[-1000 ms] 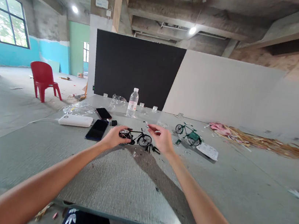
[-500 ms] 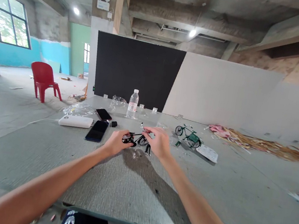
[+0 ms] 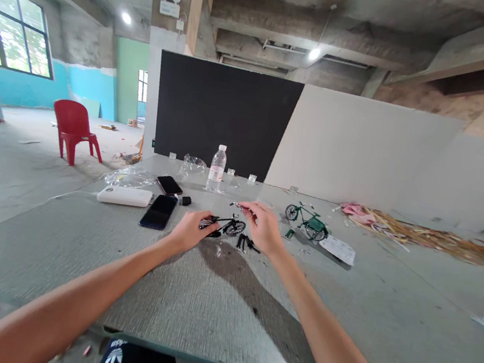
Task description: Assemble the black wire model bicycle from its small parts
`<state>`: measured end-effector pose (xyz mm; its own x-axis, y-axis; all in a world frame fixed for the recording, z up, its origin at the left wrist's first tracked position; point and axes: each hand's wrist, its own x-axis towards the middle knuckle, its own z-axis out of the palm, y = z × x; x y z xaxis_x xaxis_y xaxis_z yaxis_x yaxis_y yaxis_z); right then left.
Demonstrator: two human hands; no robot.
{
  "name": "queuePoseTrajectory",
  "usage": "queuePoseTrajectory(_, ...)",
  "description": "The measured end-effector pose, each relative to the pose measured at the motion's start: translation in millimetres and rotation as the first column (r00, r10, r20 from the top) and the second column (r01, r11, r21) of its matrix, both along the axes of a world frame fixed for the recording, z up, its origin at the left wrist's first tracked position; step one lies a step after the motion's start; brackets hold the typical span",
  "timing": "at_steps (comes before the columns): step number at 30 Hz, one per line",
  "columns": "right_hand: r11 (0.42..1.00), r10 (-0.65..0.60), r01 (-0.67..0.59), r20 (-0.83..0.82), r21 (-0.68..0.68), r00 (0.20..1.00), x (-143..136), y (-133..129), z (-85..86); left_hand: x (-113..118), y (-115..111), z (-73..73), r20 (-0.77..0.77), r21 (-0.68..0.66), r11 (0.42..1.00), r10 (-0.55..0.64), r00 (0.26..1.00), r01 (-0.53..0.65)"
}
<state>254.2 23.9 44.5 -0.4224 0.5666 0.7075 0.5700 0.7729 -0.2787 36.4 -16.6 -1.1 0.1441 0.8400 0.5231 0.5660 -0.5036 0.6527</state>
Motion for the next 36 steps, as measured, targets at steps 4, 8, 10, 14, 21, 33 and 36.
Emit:
queuePoseTrajectory(4, 0.999, -0.037, 0.037, -0.004, 0.019, 0.999, 0, -1, 1.2, 0, 2, -1.5, 0.007, -0.001, 1.0, -0.003, 1.0, 0.003)
queuePoseTrajectory(8, 0.999, 0.019, -0.019, 0.015, -0.035, 1.0, 1, -3, 3.7, -1, 2, -1.7, -0.005, -0.004, 1.0, 0.0, 1.0, 0.0)
queuePoseTrajectory(10, 0.998, 0.041, -0.041, 0.003, -0.053, 0.999, 2, -2, 2.7, -1, 2, -1.4, -0.005, -0.009, 1.0, 0.003, 1.0, -0.003)
queuePoseTrajectory(14, 0.998, 0.026, -0.026, -0.011, -0.057, 1.0, 1, -1, -2.9, -2, 1, 0.1, 0.005, -0.014, 1.0, -0.007, 1.0, 0.007)
queuePoseTrajectory(21, 0.998, 0.035, -0.035, 0.003, -0.043, 0.999, -3, -1, -12.2, -2, 0, 2.3, -0.004, -0.022, 1.0, -0.012, 1.0, 0.012)
queuePoseTrajectory(33, 0.998, 0.07, -0.07, 0.037, 0.006, 0.997, -3, 0, -11.8, -2, 2, 0.6, 0.003, -0.01, 1.0, -0.013, 1.0, 0.013)
queuePoseTrajectory(36, 0.997, 0.068, -0.069, 0.045, 0.026, 0.997, -2, 0, -11.3, -2, 2, 1.8, -0.011, -0.006, 1.0, -0.005, 1.0, 0.005)
